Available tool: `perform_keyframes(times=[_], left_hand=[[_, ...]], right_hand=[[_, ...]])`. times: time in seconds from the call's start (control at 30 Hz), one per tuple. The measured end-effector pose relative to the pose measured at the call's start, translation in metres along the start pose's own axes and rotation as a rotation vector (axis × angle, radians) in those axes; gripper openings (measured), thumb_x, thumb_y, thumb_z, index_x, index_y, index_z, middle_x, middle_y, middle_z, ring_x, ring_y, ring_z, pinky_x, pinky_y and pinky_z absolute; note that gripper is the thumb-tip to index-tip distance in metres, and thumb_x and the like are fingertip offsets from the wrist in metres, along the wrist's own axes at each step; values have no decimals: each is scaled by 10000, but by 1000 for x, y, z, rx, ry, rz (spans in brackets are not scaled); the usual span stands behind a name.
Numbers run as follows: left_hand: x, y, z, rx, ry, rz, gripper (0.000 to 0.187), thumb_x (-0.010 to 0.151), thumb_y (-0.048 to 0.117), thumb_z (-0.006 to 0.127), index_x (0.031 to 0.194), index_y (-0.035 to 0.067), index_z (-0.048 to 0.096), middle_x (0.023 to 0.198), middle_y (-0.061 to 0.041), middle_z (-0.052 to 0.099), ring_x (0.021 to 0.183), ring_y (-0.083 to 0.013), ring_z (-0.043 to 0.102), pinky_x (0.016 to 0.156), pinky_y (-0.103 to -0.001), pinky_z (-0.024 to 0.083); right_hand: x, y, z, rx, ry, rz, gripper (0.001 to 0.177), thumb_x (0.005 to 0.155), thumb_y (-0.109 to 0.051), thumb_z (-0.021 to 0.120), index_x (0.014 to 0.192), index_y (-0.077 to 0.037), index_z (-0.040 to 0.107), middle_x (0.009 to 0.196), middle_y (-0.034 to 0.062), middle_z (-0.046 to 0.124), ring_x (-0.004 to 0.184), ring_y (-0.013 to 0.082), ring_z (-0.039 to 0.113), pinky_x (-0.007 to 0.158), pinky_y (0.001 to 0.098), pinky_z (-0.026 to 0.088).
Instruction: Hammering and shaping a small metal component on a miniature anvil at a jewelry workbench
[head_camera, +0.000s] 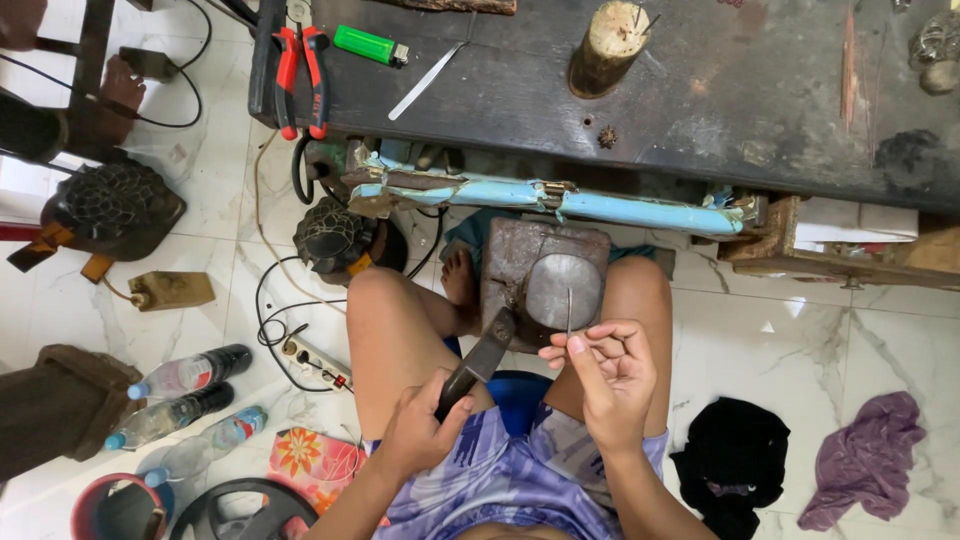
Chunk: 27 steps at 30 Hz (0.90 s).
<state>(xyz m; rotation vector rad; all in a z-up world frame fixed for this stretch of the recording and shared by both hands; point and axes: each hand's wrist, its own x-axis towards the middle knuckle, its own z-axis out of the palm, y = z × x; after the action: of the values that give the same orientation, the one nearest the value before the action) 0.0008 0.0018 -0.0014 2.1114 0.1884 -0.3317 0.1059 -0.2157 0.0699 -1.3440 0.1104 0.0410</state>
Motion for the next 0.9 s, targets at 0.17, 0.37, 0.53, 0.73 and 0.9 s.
perform_keyframes(times=[0.17, 0.37, 0.53, 0.73, 0.9], left_hand=[[1, 1, -1, 8, -2, 8, 245, 967, 398, 578, 946, 158, 534, 698, -57, 590, 674, -404, 594, 651, -453, 449], [0, 3, -1, 28, -27, -61, 263, 964, 434, 569, 939, 178, 515, 679, -65, 593, 684, -414, 590, 649, -458, 448], [0, 5, -2, 14, -13, -58, 261, 958, 429, 580, 924, 176, 522, 663, -60, 595, 670, -409, 583, 639, -448, 451], [0, 7, -3, 4, -5, -49, 242, 955, 418, 584, 950, 180, 548, 680, -51, 608, 672, -404, 595, 645, -446, 463], [-1, 3, -1, 10, -36, -94, 234, 951, 426, 580, 962, 194, 555, 648, -66, 595, 683, -414, 604, 655, -451, 460]], right_hand=[[0, 3, -1, 6, 21, 22, 145, 965, -2, 634, 1004, -33, 498, 859, 266, 738, 722, 325, 789, 647, 332, 659], [0, 3, -1, 2, 5, 1, 136, 970, 6, 630, 1011, -30, 505, 858, 259, 738, 729, 320, 792, 654, 329, 666], [0, 2, -1, -8, 4, -3, 137, 966, 5, 636, 1005, -26, 509, 841, 251, 728, 737, 319, 793, 648, 324, 664], [1, 4, -1, 9, -2, -8, 121, 975, 1, 625, 1010, -25, 512, 829, 251, 721, 754, 324, 793, 646, 331, 663], [3, -1, 4, -24, 1, 11, 101, 997, -63, 599, 1015, -12, 513, 834, 294, 728, 749, 338, 795, 638, 337, 654]])
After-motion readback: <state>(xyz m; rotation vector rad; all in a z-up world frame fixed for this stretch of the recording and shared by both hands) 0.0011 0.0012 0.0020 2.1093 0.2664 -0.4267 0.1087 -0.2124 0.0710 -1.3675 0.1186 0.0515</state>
